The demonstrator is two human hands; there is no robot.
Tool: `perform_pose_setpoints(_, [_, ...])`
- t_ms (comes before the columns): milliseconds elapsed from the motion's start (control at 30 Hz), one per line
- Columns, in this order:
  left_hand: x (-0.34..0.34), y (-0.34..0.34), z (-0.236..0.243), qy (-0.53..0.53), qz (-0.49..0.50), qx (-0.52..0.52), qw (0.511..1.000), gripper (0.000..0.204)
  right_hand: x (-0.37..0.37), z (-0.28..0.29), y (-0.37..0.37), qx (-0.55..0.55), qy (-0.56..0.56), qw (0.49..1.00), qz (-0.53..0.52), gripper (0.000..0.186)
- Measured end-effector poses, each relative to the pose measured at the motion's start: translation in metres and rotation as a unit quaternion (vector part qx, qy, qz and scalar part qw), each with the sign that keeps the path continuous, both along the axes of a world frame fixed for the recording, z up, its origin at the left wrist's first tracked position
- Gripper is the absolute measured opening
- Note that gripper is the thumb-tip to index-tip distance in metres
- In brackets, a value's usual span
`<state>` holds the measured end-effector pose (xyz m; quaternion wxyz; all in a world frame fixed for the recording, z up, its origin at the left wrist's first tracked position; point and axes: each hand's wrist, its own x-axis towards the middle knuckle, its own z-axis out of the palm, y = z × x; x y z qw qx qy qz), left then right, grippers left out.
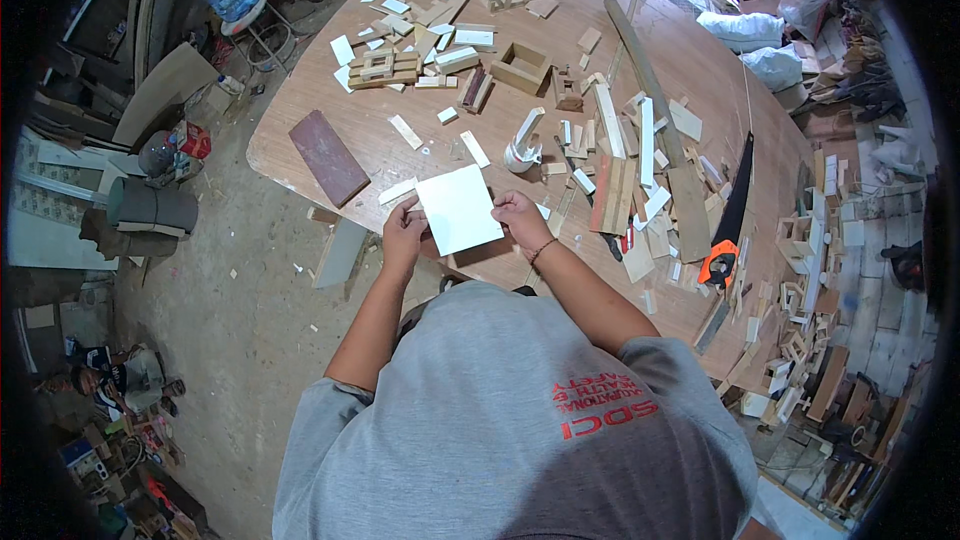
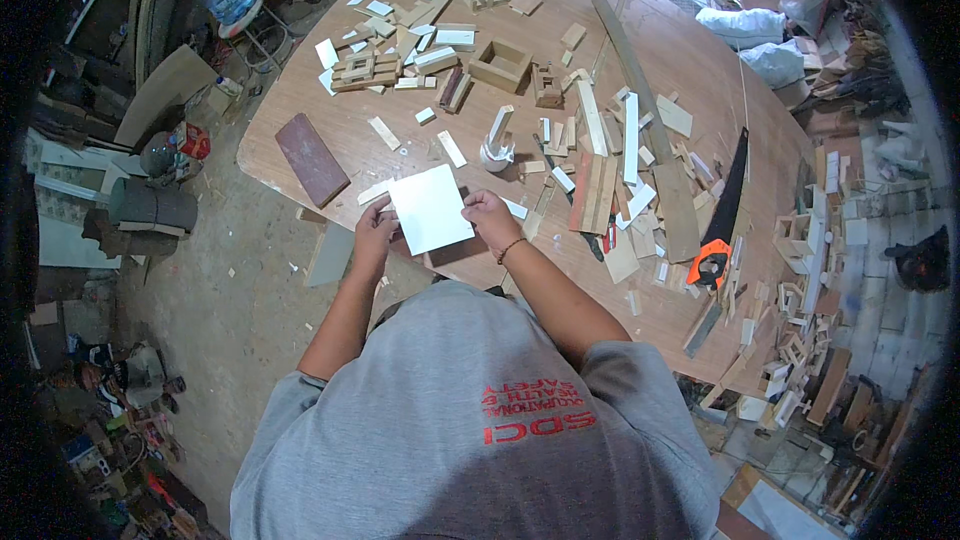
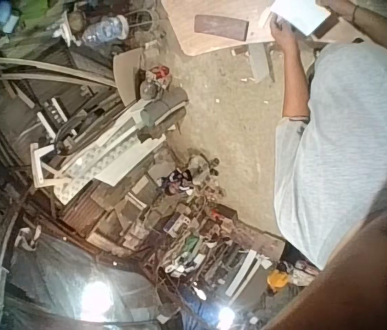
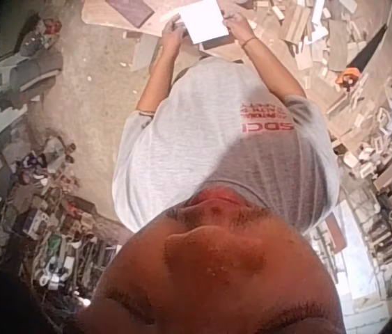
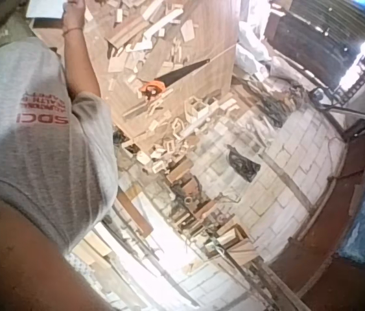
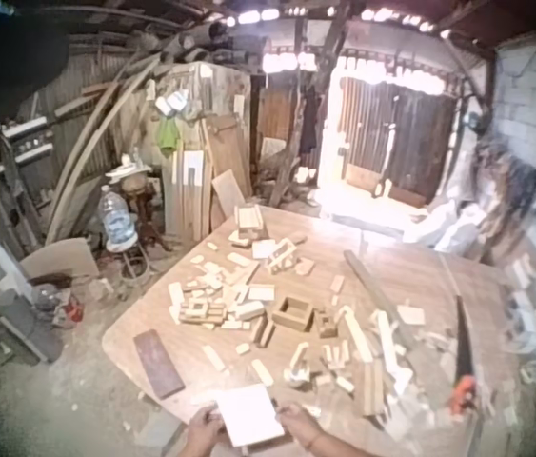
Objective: The person applies glue onto small wooden blocks and attaches them upright onto a wooden base, then places a wooden board over the glued blocks.
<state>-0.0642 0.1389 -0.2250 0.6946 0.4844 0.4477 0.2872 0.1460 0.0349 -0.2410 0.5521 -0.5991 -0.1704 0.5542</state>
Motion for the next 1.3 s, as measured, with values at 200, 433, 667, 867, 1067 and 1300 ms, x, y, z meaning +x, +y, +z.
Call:
perform_pose_setpoints(200, [-0.003,0.0,-0.017,0.027,0.02,-0.023,0.999,0.048,-0.003,0.003,0.001,-0.019,-0.017,1.0,0.011,0.018])
perform_pose_setpoints(433, [-0.009,-0.003,-0.025,0.077,0.009,-0.027,0.997,0.046,-0.012,0.004,-0.003,0.0,-0.007,1.0,0.024,0.018])
perform_pose_setpoints(667, [-0.014,-0.014,0.011,0.075,0.025,-0.054,0.995,0.05,-0.027,0.029,-0.021,0.063,-0.126,0.986,0.087,0.035])
perform_pose_setpoints(867, [-0.032,-0.045,0.011,-0.027,0.044,-0.004,0.999,0.058,-0.047,0.078,-0.033,0.206,-0.353,0.886,0.222,0.026])
perform_pose_setpoints(1067, [-0.041,-0.051,0.03,-0.313,0.137,-0.295,0.892,0.061,-0.038,0.065,-0.033,0.296,-0.53,0.741,0.286,0.021])
perform_pose_setpoints(1300, [-0.051,-0.059,0.029,-0.395,0.131,-0.366,0.833,0.065,-0.043,0.067,-0.033,0.311,-0.592,0.676,0.311,0.025])
